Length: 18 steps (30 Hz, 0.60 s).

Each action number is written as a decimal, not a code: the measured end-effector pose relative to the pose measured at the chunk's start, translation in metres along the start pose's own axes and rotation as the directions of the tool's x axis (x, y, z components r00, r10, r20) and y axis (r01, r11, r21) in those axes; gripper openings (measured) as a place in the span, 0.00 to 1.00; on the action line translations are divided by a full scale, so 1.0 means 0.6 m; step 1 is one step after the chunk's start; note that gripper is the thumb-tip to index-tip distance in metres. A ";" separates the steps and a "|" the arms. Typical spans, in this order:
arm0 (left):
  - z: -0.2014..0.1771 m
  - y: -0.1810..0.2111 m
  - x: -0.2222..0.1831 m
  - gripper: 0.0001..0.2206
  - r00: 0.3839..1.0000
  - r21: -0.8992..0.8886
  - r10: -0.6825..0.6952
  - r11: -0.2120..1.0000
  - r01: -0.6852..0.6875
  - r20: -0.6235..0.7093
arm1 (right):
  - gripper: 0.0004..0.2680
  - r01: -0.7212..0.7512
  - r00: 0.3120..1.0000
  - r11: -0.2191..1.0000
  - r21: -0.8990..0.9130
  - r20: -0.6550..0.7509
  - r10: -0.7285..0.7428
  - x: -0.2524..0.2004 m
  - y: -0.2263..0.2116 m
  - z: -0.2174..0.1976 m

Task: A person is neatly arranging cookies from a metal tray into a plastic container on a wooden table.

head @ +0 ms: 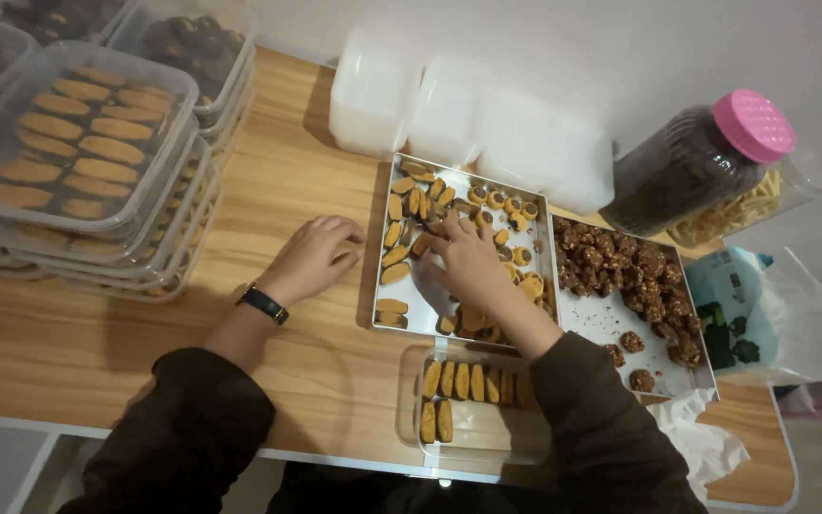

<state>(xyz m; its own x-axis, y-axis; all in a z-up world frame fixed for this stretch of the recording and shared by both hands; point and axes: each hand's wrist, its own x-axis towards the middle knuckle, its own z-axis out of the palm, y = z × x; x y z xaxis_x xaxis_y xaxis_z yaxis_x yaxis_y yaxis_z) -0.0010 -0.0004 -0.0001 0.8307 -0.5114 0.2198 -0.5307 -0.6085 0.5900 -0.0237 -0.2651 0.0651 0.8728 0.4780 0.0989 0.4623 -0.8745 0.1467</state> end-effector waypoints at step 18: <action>-0.014 0.013 0.000 0.12 0.998 -0.021 -0.032 0.999 0.033 0.044 | 0.20 -0.026 0.995 0.995 0.093 0.095 0.017 0.002 0.022 0.045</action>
<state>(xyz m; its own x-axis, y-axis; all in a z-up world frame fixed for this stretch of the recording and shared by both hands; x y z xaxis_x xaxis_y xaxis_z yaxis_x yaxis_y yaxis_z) -0.0037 -0.0001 0.0113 0.8391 -0.5180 0.1659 -0.4992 -0.6121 0.6134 -0.0126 -0.2783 0.0403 0.8914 0.4532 0.0075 0.4523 -0.8904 0.0518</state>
